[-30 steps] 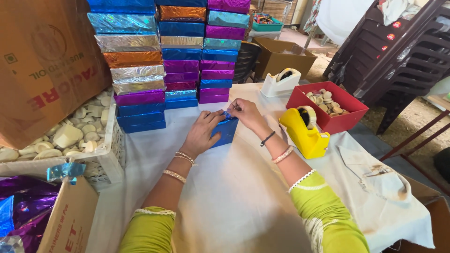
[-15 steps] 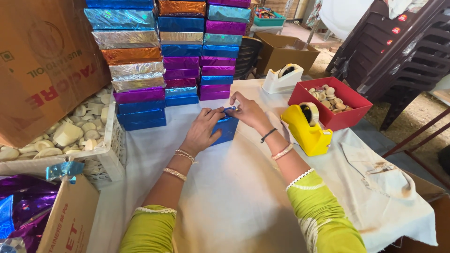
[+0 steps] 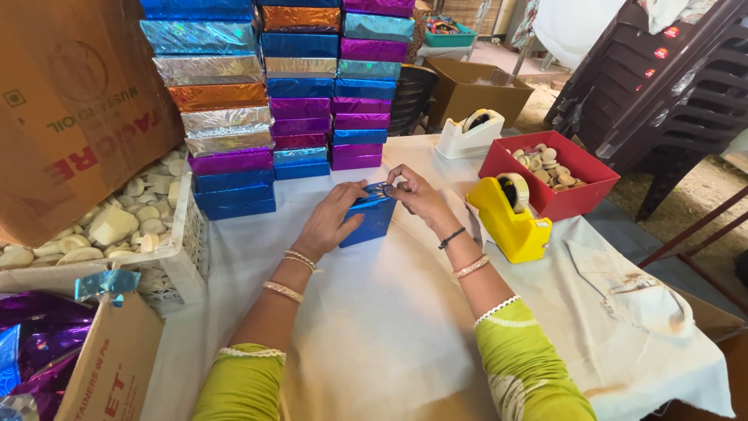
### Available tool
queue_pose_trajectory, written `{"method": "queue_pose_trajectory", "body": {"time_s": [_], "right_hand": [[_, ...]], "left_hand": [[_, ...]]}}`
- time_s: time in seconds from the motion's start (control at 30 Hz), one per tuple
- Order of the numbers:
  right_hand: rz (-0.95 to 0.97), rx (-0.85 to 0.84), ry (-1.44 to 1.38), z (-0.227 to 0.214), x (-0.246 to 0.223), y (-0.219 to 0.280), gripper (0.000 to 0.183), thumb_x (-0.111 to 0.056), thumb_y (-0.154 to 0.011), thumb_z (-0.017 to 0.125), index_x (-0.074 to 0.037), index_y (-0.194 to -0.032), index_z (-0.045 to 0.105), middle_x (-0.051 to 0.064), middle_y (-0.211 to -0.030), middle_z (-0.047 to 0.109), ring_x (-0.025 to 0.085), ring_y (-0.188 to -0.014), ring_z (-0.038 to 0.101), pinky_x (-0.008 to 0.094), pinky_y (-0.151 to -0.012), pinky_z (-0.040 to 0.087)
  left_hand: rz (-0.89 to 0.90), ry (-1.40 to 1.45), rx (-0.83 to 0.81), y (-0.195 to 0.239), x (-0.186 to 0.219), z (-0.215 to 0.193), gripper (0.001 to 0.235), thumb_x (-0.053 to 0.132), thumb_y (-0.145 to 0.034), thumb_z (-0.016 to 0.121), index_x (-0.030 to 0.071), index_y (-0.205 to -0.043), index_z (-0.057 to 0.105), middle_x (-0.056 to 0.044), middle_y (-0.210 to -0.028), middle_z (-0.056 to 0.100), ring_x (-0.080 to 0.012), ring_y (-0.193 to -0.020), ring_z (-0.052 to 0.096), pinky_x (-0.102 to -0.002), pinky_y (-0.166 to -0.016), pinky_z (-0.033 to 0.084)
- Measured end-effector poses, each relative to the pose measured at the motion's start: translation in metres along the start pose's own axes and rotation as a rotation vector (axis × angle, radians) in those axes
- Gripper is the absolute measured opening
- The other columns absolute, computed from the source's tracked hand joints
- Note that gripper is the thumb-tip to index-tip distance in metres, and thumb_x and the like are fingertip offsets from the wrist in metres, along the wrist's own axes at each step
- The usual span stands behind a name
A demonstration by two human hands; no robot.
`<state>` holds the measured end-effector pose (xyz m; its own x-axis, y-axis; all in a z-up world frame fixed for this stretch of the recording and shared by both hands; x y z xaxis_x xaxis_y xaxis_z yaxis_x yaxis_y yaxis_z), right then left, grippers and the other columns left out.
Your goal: The person wraps a small blue box with shiny blue wrapping paper, folding the edges and securing them with clear tape from a yellow dispenser. The wrapped box is then placed on a stack of other wrapped boxes.
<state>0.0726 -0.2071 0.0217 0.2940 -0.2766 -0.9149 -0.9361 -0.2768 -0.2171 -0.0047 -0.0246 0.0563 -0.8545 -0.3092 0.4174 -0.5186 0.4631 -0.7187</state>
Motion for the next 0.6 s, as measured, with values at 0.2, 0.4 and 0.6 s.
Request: {"method": "queue_pose_trajectory", "body": {"time_s": [0.2, 0.4, 0.6], "right_hand": [[0.045, 0.025, -0.085, -0.001, 0.013, -0.005, 0.011, -0.016, -0.098, 0.067, -0.015, -0.104, 0.058, -0.008, -0.066, 0.045, 0.003, -0.052, 0.034, 0.022, -0.045, 0.021], [0.074, 0.007, -0.156, -0.001, 0.024, -0.007, 0.014, -0.016, -0.099, 0.067, -0.015, -0.106, 0.055, -0.006, -0.068, 0.045, 0.004, -0.057, 0.037, 0.022, -0.047, 0.025], [0.024, 0.046, -0.035, -0.032, 0.012, -0.002, 0.019, -0.017, -0.099, 0.064, -0.017, -0.112, 0.050, -0.005, -0.072, 0.050, 0.005, -0.064, 0.047, 0.021, -0.052, 0.037]], "left_hand": [[0.028, -0.037, 0.048, 0.007, -0.015, -0.012, 0.034, 0.017, -0.085, 0.067, 0.003, -0.116, 0.065, -0.019, -0.139, 0.061, -0.0390, -0.129, 0.058, -0.045, -0.108, 0.047], [0.001, -0.076, 0.096, 0.011, -0.022, -0.007, 0.033, 0.015, -0.083, 0.070, 0.004, -0.114, 0.068, -0.018, -0.130, 0.064, -0.0379, -0.109, 0.068, -0.043, -0.093, 0.057], [-0.003, -0.130, 0.138, 0.014, -0.026, -0.006, 0.031, 0.013, -0.083, 0.071, 0.008, -0.113, 0.069, -0.016, -0.127, 0.065, -0.0357, -0.095, 0.071, -0.042, -0.083, 0.059]]}}
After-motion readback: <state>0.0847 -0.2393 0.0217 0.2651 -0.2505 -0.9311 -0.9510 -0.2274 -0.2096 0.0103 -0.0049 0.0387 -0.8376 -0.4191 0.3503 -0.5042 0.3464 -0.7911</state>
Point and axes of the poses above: each hand's wrist, its own y-axis away from the middle knuckle, its own z-axis out of the palm, x = y × z, the point moved 9 cm from there along -y, towards the middle knuckle
